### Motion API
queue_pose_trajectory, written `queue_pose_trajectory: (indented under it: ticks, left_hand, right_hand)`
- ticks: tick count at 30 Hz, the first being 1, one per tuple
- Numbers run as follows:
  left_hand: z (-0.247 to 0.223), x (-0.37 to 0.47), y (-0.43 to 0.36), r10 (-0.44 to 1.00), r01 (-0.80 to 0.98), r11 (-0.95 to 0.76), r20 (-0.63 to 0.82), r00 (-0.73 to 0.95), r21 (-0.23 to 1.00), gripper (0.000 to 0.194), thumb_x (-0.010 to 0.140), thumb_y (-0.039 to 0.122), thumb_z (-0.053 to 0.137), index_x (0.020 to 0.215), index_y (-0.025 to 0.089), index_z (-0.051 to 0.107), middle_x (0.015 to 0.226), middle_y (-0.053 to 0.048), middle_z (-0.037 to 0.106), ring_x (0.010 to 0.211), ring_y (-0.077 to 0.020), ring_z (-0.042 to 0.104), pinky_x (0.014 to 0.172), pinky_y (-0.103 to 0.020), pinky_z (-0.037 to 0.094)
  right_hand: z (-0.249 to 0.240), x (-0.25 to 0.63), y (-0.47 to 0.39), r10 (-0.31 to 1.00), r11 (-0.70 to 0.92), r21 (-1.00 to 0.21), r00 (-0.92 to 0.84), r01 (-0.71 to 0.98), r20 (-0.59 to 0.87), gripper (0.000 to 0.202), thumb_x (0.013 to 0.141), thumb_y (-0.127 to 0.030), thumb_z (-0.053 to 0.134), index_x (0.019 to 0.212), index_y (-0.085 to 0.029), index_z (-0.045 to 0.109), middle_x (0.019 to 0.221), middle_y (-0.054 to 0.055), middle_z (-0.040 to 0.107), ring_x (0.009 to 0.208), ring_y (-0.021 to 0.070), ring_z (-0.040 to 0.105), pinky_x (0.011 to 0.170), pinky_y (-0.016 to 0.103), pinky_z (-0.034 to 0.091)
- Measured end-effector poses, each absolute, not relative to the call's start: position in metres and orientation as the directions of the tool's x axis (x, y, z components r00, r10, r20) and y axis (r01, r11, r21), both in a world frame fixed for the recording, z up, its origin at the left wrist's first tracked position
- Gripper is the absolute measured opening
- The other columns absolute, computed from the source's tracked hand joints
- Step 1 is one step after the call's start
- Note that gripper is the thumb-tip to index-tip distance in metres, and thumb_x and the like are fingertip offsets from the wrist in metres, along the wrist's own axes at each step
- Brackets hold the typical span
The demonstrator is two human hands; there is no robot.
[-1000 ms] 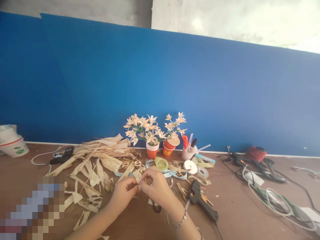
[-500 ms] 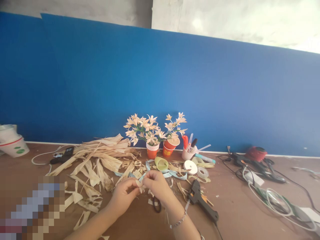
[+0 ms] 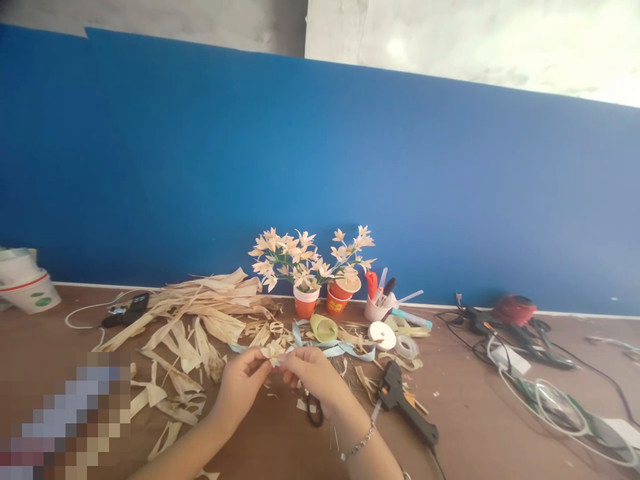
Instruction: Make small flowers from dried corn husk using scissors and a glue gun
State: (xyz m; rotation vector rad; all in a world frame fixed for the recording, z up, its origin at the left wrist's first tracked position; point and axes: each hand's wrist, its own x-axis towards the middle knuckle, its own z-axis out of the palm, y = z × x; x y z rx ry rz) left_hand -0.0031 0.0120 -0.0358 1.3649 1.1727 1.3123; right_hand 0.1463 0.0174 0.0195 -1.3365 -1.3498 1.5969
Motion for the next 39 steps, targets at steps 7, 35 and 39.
queue_pose_trajectory:
  ticks: [7,35,39]
  left_hand:
    - [-0.037,-0.002,0.013,0.993,0.003,-0.118,0.118,-0.01,0.993,0.009,0.071,0.023,0.055,0.068,0.016,0.06,0.062,0.001,0.059,0.051,-0.0125,0.055,0.048,-0.022,0.046]
    - [-0.028,0.001,0.011,0.989,0.035,-0.06,0.055,0.135,0.998,0.013,0.069,0.024,0.057,0.057,0.019,0.057,0.049,0.001,0.06,0.047,-0.0136,0.055,0.049,-0.024,0.042]
    - [-0.026,-0.001,0.01,0.982,0.11,-0.143,0.127,0.143,0.984,0.016,0.07,0.02,0.054,0.053,0.019,0.056,0.051,0.001,0.058,0.05,-0.0138,0.055,0.052,-0.024,0.042]
  right_hand:
    - [0.004,0.141,0.02,0.926,-0.233,-0.97,-0.288,0.066,-0.242,0.02,0.063,-0.029,0.066,0.059,-0.017,0.051,0.049,-0.006,0.051,0.045,0.0063,0.041,0.048,0.02,0.031]
    - [0.022,0.145,0.013,0.944,0.312,-0.806,-0.258,0.503,0.204,0.01,0.067,-0.01,0.055,0.07,-0.018,0.062,0.077,0.002,0.057,0.078,0.0172,0.055,0.071,0.028,0.042]
    - [0.018,0.145,0.015,0.971,0.217,-0.84,-0.199,0.497,0.133,0.007,0.07,-0.015,0.055,0.064,-0.018,0.058,0.065,0.0,0.057,0.065,0.0151,0.054,0.061,0.025,0.041]
